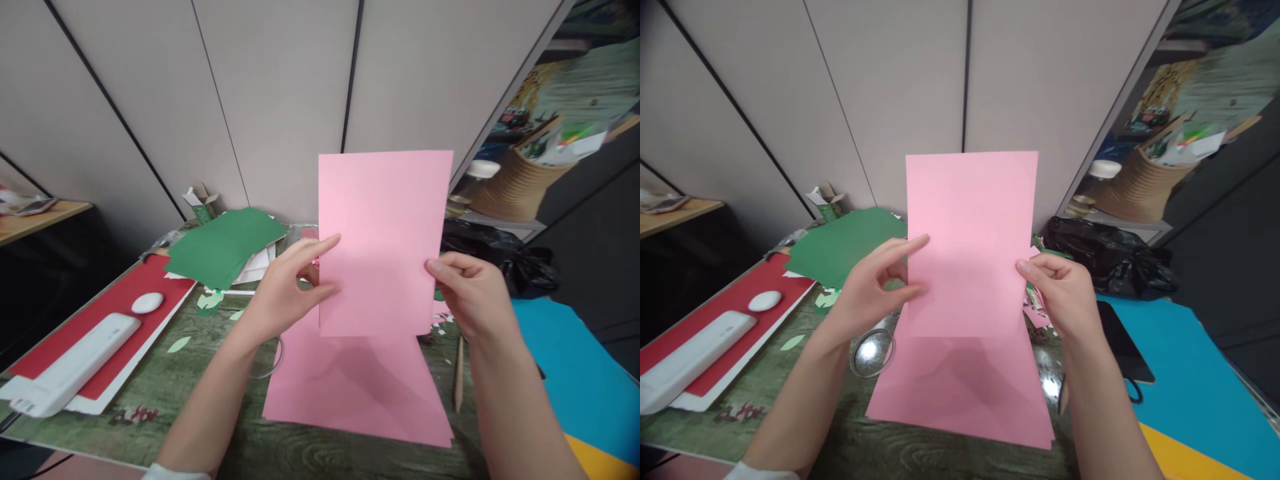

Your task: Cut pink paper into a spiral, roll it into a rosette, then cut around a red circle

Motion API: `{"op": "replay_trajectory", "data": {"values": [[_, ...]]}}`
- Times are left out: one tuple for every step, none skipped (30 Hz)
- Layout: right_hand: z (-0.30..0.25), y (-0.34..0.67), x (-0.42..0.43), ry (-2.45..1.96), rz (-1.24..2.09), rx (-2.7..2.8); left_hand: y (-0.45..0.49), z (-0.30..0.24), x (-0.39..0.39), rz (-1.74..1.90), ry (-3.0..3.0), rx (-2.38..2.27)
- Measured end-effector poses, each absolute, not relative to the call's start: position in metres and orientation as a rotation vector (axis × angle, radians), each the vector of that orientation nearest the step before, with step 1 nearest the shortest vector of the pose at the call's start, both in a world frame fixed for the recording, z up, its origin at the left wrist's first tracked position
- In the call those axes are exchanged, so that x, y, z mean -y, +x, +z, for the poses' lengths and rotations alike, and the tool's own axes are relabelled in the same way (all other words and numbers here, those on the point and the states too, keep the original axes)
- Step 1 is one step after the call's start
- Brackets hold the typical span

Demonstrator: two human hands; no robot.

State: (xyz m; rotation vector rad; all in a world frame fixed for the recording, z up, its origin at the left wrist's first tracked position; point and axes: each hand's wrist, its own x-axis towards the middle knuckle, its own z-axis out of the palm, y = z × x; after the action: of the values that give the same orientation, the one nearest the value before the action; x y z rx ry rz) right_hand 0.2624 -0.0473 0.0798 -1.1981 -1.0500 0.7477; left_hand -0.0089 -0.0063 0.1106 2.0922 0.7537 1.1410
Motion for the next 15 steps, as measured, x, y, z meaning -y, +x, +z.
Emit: {"op": "replay_trajectory", "data": {"values": [[0.0797, 0.2623, 0.0473, -1.200, 0.734, 1.049, -0.0092, 0.1107, 0.0066, 1.139, 2.100, -0.757], [0.0796, 0.2618, 0.0472, -1.203, 0.719, 1.048, -0.0092, 0.1107, 0.0068, 1.138, 2.106, -0.760], [0.0797, 0.2611, 0.0472, -1.208, 0.703, 1.049, -0.0092, 0.1105, 0.0070, 1.140, 2.109, -0.763], [0.0798, 0.2603, 0.0472, -1.214, 0.683, 1.051, -0.0090, 0.1101, 0.0070, 1.142, 2.109, -0.765], [0.0801, 0.2596, 0.0474, -1.221, 0.662, 1.054, -0.0088, 0.1096, 0.0068, 1.146, 2.109, -0.766], [0.0806, 0.2591, 0.0476, -1.227, 0.643, 1.060, -0.0086, 0.1090, 0.0065, 1.150, 2.109, -0.765], [0.0811, 0.2588, 0.0479, -1.231, 0.631, 1.067, -0.0084, 0.1084, 0.0060, 1.155, 2.110, -0.762], [0.0819, 0.2589, 0.0483, -1.232, 0.634, 1.079, -0.0084, 0.1079, 0.0054, 1.163, 2.111, -0.758], [0.0827, 0.2593, 0.0488, -1.233, 0.652, 1.094, -0.0084, 0.1075, 0.0048, 1.172, 2.112, -0.755], [0.0835, 0.2600, 0.0492, -1.237, 0.681, 1.109, -0.0085, 0.1072, 0.0041, 1.180, 2.112, -0.755], [0.0843, 0.2608, 0.0496, -1.246, 0.716, 1.121, -0.0087, 0.1070, 0.0035, 1.186, 2.111, -0.757], [0.0849, 0.2617, 0.0499, -1.253, 0.750, 1.127, -0.0089, 0.1071, 0.0031, 1.188, 2.109, -0.761], [0.0854, 0.2625, 0.0501, -1.256, 0.778, 1.128, -0.0091, 0.1072, 0.0028, 1.185, 2.108, -0.764], [0.0857, 0.2630, 0.0502, -1.255, 0.796, 1.123, -0.0091, 0.1075, 0.0026, 1.175, 2.109, -0.769], [0.0859, 0.2632, 0.0502, -1.246, 0.802, 1.113, -0.0092, 0.1078, 0.0026, 1.160, 2.111, -0.772]]}}
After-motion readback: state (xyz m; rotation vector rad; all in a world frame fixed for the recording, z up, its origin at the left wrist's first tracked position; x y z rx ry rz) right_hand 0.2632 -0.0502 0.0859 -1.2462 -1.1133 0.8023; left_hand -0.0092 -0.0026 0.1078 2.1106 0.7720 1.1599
